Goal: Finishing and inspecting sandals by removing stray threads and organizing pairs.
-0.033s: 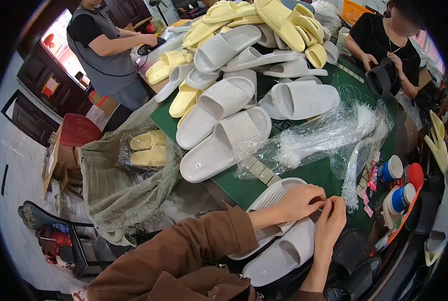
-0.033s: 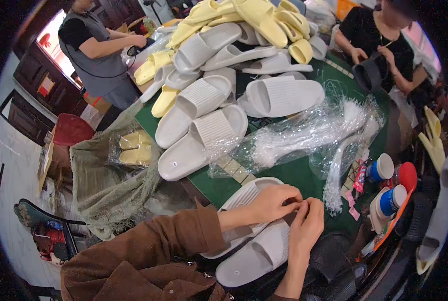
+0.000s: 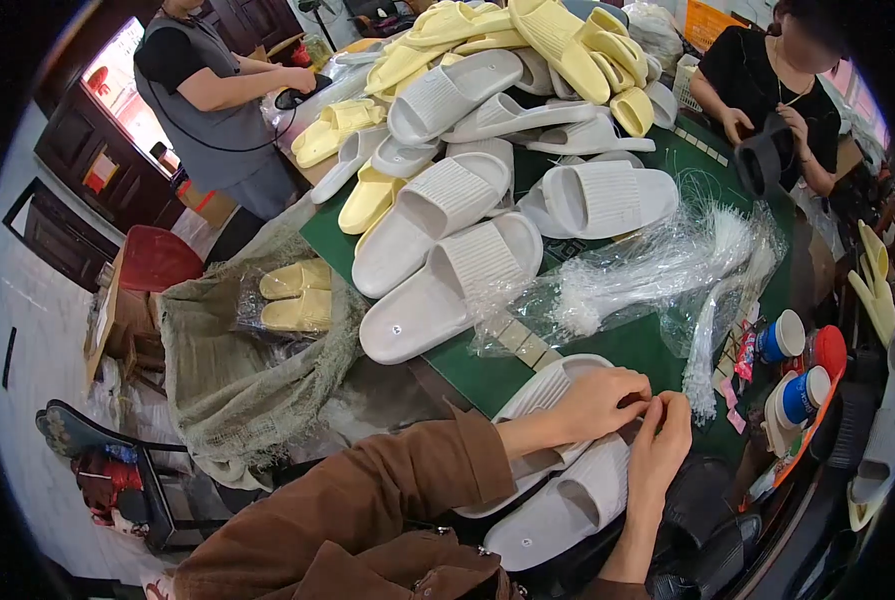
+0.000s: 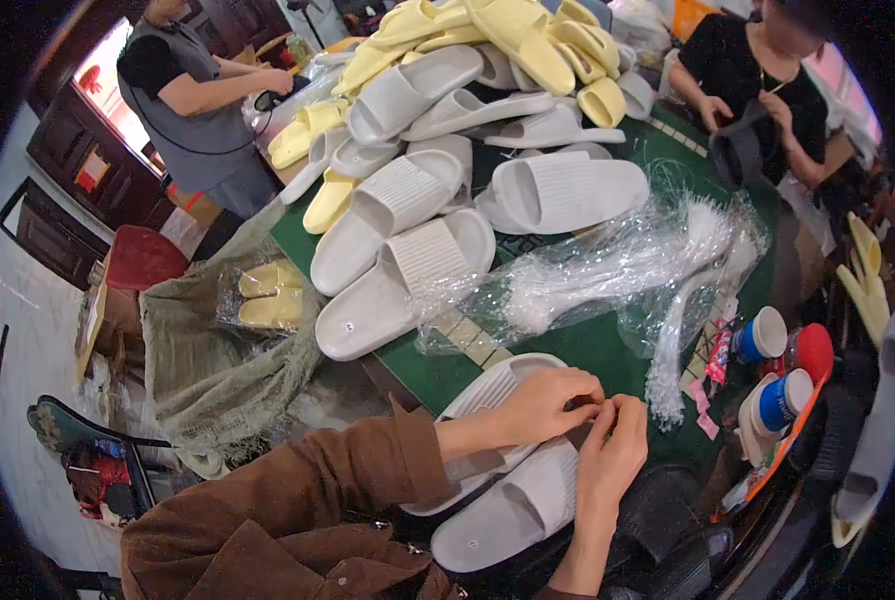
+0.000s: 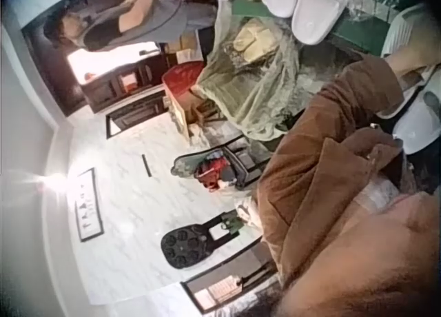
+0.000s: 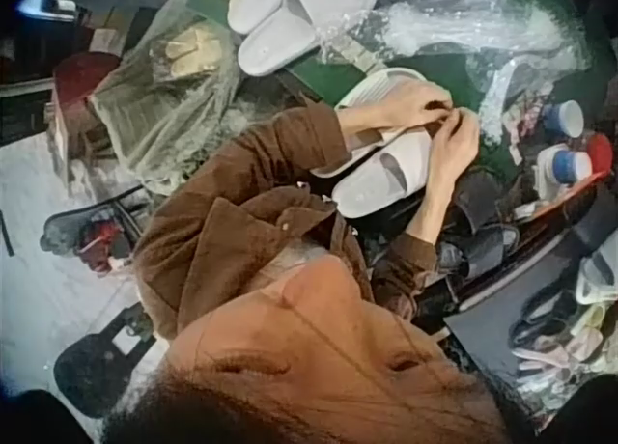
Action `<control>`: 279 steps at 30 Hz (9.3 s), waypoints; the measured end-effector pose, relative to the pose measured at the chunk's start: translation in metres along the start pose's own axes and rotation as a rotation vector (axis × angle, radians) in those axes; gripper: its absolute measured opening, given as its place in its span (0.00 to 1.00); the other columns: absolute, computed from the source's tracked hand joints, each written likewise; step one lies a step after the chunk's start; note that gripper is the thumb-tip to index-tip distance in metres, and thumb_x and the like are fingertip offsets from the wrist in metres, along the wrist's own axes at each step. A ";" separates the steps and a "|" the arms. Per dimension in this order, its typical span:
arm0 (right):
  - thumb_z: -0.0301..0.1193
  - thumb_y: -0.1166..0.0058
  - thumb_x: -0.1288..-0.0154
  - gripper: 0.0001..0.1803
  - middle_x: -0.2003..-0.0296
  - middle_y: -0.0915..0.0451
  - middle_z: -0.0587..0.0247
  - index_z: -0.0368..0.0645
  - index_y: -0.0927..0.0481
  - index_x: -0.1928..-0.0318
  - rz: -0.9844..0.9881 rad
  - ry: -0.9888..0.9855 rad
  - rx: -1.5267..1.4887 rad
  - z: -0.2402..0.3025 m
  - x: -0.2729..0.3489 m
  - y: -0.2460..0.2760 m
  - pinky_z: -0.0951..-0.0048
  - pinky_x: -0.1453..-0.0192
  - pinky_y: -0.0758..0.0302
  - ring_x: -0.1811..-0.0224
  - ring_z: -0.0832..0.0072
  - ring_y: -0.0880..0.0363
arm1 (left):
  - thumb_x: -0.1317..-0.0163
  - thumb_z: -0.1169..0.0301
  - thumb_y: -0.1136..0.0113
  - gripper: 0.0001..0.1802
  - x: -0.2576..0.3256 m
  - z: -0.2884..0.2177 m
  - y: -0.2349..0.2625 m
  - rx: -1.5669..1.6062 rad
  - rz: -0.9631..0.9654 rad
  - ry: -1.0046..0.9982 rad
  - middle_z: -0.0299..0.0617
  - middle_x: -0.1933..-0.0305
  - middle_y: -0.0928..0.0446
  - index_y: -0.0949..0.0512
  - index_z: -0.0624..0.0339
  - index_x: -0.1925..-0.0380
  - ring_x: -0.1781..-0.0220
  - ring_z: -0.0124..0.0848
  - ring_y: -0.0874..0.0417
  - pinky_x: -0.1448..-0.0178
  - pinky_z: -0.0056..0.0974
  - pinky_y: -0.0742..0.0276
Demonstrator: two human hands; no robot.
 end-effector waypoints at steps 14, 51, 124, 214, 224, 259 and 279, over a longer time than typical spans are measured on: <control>0.23 0.54 0.31 0.04 0.68 0.29 0.48 0.33 0.31 0.63 0.017 -0.095 -0.039 -0.008 0.004 -0.003 0.59 0.63 0.31 0.68 0.52 0.28 | 0.46 0.68 0.39 0.08 -0.002 -0.007 0.002 -0.059 0.029 -0.043 0.44 0.73 0.25 0.24 0.60 0.72 0.68 0.44 0.22 0.67 0.45 0.29; 0.22 0.50 0.36 0.02 0.69 0.27 0.51 0.37 0.28 0.66 -0.008 0.033 0.074 -0.005 0.000 -0.004 0.56 0.58 0.32 0.63 0.52 0.27 | 0.43 0.70 0.40 0.07 -0.002 0.000 0.000 -0.020 0.074 0.103 0.47 0.72 0.23 0.23 0.63 0.70 0.68 0.45 0.21 0.65 0.44 0.28; 0.18 0.49 0.38 0.04 0.68 0.27 0.50 0.36 0.29 0.63 -0.214 0.028 -0.002 -0.011 -0.001 0.012 0.57 0.58 0.30 0.63 0.52 0.28 | 0.47 0.76 0.39 0.04 -0.006 -0.009 0.001 -0.082 0.122 0.030 0.44 0.74 0.25 0.26 0.63 0.74 0.72 0.40 0.22 0.68 0.40 0.29; 0.22 0.45 0.38 0.05 0.72 0.27 0.55 0.36 0.28 0.68 -0.025 0.014 0.128 -0.005 0.002 -0.003 0.60 0.64 0.30 0.69 0.58 0.26 | 0.44 0.69 0.43 0.07 -0.001 -0.007 0.004 -0.025 -0.027 -0.028 0.46 0.73 0.31 0.28 0.61 0.73 0.70 0.46 0.27 0.68 0.47 0.34; 0.21 0.47 0.37 0.05 0.71 0.26 0.54 0.35 0.29 0.67 -0.005 -0.023 0.102 -0.004 0.001 -0.007 0.61 0.63 0.30 0.68 0.57 0.26 | 0.45 0.70 0.42 0.07 0.000 -0.001 0.005 -0.001 -0.041 -0.013 0.46 0.72 0.30 0.27 0.62 0.73 0.69 0.46 0.25 0.68 0.47 0.32; 0.20 0.45 0.42 0.04 0.73 0.27 0.54 0.38 0.27 0.70 -0.081 0.097 0.114 -0.003 -0.001 -0.009 0.58 0.63 0.30 0.69 0.55 0.26 | 0.45 0.74 0.43 0.05 -0.001 -0.002 0.006 -0.013 -0.003 -0.053 0.48 0.72 0.29 0.28 0.64 0.73 0.69 0.48 0.26 0.67 0.45 0.32; 0.19 0.45 0.43 0.05 0.73 0.26 0.56 0.39 0.28 0.69 -0.037 0.158 0.143 0.002 -0.001 -0.007 0.59 0.63 0.30 0.68 0.56 0.25 | 0.44 0.76 0.44 0.04 -0.002 -0.004 0.005 -0.018 0.023 -0.015 0.48 0.72 0.29 0.29 0.64 0.72 0.67 0.49 0.26 0.65 0.48 0.32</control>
Point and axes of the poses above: each hand's wrist, its own x-axis away from the middle knuckle, its own y-axis out of the back of the hand, z = x × y, the point moved 6 cm from there along -x, towards the middle knuckle
